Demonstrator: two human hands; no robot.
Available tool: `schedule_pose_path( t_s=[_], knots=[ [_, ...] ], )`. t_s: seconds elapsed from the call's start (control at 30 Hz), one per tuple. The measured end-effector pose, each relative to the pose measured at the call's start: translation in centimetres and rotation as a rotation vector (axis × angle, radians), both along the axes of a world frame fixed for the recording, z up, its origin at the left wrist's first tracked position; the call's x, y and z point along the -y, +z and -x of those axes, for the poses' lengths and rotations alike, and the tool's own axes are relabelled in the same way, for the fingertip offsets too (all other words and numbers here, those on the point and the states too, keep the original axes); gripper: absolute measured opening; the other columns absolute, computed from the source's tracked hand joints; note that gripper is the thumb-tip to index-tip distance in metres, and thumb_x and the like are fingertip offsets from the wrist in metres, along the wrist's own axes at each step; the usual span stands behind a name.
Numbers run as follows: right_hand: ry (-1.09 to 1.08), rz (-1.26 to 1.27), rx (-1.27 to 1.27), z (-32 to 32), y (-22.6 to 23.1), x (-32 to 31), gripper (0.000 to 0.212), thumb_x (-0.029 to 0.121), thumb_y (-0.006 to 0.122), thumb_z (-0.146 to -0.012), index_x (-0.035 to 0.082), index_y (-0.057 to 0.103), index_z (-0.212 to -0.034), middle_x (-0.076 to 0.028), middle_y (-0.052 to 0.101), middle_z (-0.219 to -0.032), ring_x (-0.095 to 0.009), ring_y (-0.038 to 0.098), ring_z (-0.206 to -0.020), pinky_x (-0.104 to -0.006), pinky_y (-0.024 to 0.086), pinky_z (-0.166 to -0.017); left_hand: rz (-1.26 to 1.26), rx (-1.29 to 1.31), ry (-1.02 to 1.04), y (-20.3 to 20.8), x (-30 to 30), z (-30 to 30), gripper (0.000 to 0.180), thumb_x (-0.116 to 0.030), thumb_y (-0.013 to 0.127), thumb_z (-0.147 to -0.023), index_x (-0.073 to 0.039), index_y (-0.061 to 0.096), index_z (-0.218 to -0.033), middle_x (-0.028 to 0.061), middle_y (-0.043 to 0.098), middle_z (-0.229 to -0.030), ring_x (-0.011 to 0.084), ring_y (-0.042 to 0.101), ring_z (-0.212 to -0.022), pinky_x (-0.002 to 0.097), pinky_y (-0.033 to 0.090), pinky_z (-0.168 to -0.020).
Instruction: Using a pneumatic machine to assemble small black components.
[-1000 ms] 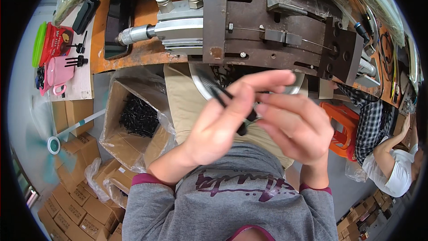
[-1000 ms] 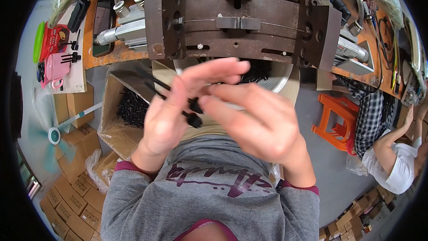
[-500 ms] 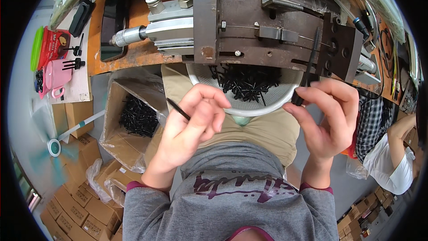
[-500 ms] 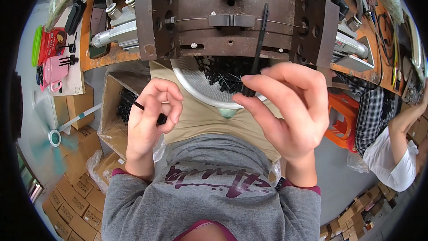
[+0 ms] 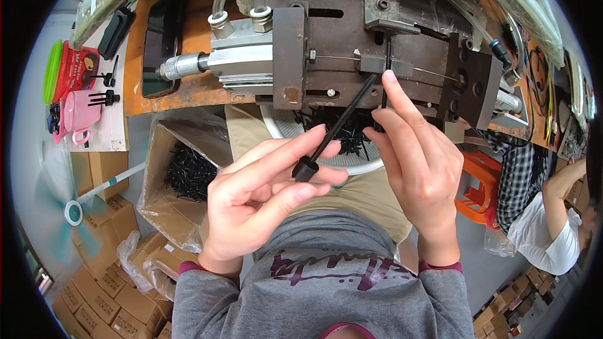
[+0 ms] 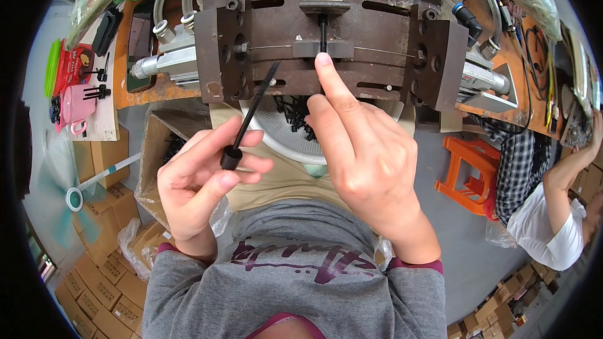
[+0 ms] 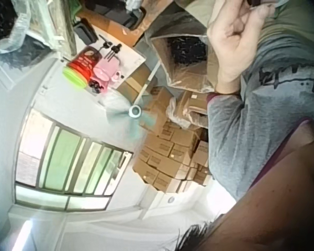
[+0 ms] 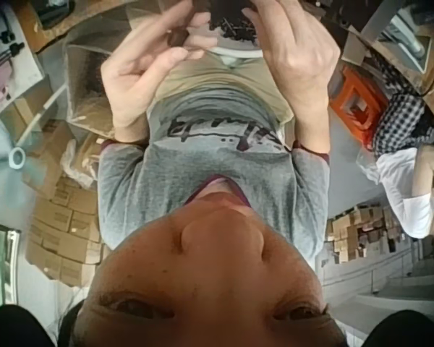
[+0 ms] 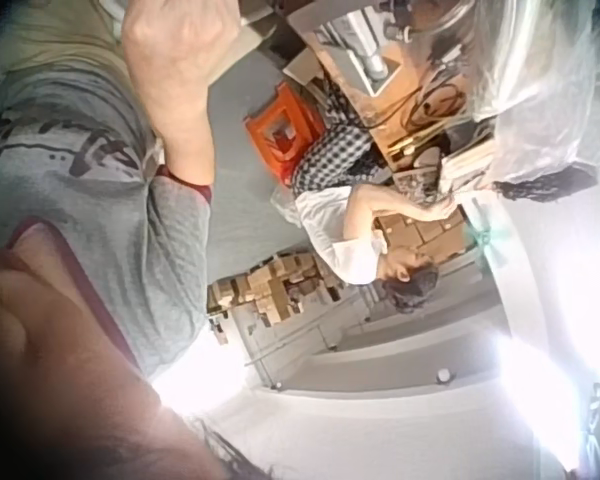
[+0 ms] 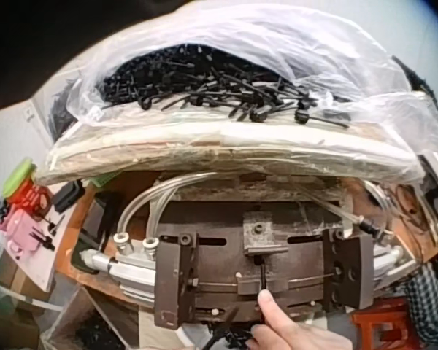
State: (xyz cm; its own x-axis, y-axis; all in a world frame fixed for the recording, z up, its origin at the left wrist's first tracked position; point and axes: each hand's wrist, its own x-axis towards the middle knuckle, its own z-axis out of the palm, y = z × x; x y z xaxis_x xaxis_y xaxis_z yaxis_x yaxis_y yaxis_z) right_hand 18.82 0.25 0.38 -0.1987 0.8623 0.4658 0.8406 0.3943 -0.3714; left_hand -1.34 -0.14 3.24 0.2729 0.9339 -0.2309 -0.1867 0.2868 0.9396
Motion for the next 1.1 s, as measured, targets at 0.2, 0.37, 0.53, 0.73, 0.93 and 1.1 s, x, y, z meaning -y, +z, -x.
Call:
schedule_pose_path(
  t_s=[0.2, 0.37, 0.53, 0.73, 0.93, 1.1],
  knots=[
    [-0.028, 0.030, 0.112, -0.1, 0.8, -0.3, 0.021, 0.004, 0.077, -0.072, 0.000, 0.065, -0.088, -0.014, 0.068, -0.118, -0.019, 0.063, -0.060, -0.0274, 0.049, -0.054, -0.455, -0.179, -0.102, -1.3, -0.5, 1.5, 0.049, 0.002, 0.083, -0.065, 0.006, 0.064, -0.110, 0.0192, 0.060, -0.104, 0.0240, 0.069, -0.082, 0.0299, 0.060, -0.073],
    [-0.034, 0.055, 0.152, 0.1, 1.3, -0.2, 0.022, 0.004, 0.077, -0.071, 0.001, 0.065, -0.089, -0.014, 0.068, -0.118, -0.018, 0.062, -0.057, -0.0271, 0.048, -0.053, -0.784, -0.431, -0.049, -1.7, -1.4, -0.1, 0.039, -0.004, 0.087, -0.059, 0.003, 0.071, -0.094, 0.0179, 0.060, -0.112, 0.0172, 0.066, -0.076, 0.0279, 0.055, -0.065],
    [-0.027, 0.062, 0.115, 0.0, 1.3, -0.3, 0.022, 0.003, 0.077, -0.071, 0.000, 0.065, -0.089, -0.015, 0.068, -0.117, -0.020, 0.063, -0.061, -0.0280, 0.049, -0.055, -0.978, -0.582, -0.045, -2.9, -2.1, -1.6, 0.040, 0.000, 0.081, -0.059, 0.003, 0.072, -0.098, 0.0243, 0.061, -0.123, 0.0189, 0.067, -0.077, 0.0290, 0.055, -0.066],
    [-0.041, 0.082, -0.193, -1.1, 2.7, 0.3, 0.029, 0.001, 0.081, -0.063, -0.004, 0.067, -0.088, -0.021, 0.069, -0.112, -0.026, 0.070, -0.092, -0.0304, 0.055, -0.078, -1.180, -0.774, -0.048, -3.3, -3.2, -3.5, 0.035, -0.001, 0.078, -0.062, 0.002, 0.072, -0.097, 0.0175, 0.067, -0.118, 0.0194, 0.066, -0.070, 0.0267, 0.053, -0.062],
    [0.082, 0.189, -0.278, -3.3, 3.2, 2.9, 0.028, 0.013, 0.085, -0.063, 0.001, 0.070, -0.083, -0.017, 0.072, -0.101, -0.024, 0.071, -0.078, -0.0307, 0.055, -0.063, -1.204, -0.970, -0.072, -3.3, -3.5, -5.5, 0.025, -0.007, 0.075, -0.070, -0.002, 0.072, -0.094, 0.0107, 0.068, -0.118, 0.0127, 0.060, -0.058, 0.0240, 0.044, -0.051],
    [0.140, 0.600, -0.194, -4.2, -2.3, 3.9, 0.026, 0.017, 0.082, -0.065, 0.004, 0.067, -0.082, -0.009, 0.069, -0.088, -0.026, 0.067, -0.069, -0.0334, 0.053, -0.059, -1.206, -0.992, -0.066, -3.2, -4.0, -5.8, 0.020, -0.008, 0.073, -0.071, -0.003, 0.072, -0.090, 0.0093, 0.069, -0.116, 0.0103, 0.056, -0.052, 0.0232, 0.041, -0.049]
  ],
)
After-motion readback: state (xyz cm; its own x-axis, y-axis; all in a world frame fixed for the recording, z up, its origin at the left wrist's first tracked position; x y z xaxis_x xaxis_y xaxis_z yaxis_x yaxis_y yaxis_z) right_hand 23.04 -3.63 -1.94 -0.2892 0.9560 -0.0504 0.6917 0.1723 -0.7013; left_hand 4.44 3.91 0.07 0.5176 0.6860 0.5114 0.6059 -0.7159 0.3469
